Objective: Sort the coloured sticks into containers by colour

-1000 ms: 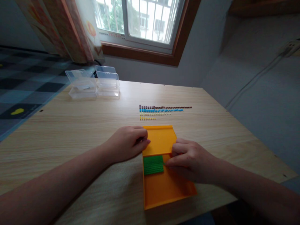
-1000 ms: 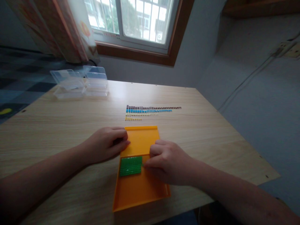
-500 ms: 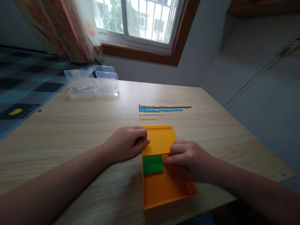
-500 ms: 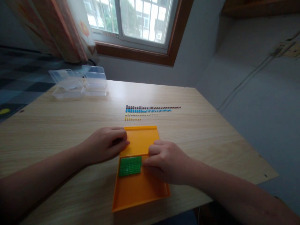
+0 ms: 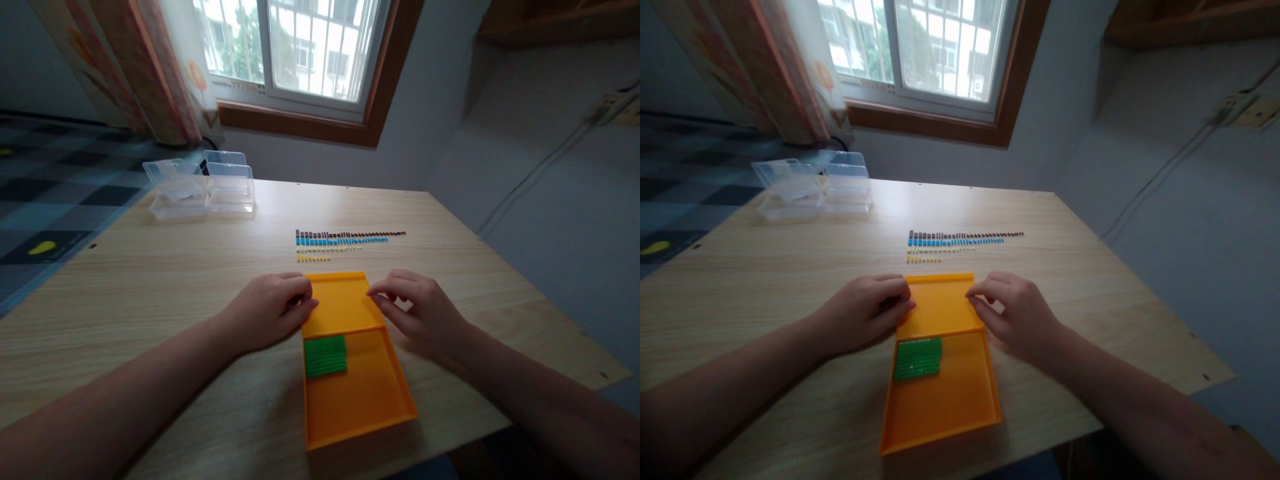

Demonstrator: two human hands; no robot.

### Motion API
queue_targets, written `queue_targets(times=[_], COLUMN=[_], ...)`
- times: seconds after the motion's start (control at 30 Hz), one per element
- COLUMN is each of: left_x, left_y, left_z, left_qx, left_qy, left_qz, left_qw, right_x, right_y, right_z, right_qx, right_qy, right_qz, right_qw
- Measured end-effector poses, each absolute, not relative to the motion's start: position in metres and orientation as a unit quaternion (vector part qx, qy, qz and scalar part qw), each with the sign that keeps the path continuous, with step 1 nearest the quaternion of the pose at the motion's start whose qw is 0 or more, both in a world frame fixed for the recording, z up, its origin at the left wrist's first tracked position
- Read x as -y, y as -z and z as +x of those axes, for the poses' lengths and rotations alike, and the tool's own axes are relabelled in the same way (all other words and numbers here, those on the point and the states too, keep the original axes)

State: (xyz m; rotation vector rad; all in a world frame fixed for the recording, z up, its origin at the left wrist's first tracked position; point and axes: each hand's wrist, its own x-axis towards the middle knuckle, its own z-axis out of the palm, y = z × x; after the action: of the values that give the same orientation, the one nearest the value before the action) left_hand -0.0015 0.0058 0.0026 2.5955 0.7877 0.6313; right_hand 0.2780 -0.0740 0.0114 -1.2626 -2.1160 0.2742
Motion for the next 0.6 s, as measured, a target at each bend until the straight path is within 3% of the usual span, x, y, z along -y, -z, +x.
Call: queue_targets(times=[0.23,0.6], left_x=[-0.011,-0.012], left_y=[0.0,0.001], left_z=[-0.004,-0.003], left_qx=[-0.397,-0.448], left_qy=[-0.259,-0.227], left_qz=[0.871,0.858], left_qw=[0.125,0.107], right_x=[0.056,0.057], right_y=[-0.003,0.002], right_z=[0.283,0.268], right_qx=[0.742,0.74], right_qy=[-0.131,-0.184], right_qz=[-0.615,-0.603], right_qw=[0.23,0.235])
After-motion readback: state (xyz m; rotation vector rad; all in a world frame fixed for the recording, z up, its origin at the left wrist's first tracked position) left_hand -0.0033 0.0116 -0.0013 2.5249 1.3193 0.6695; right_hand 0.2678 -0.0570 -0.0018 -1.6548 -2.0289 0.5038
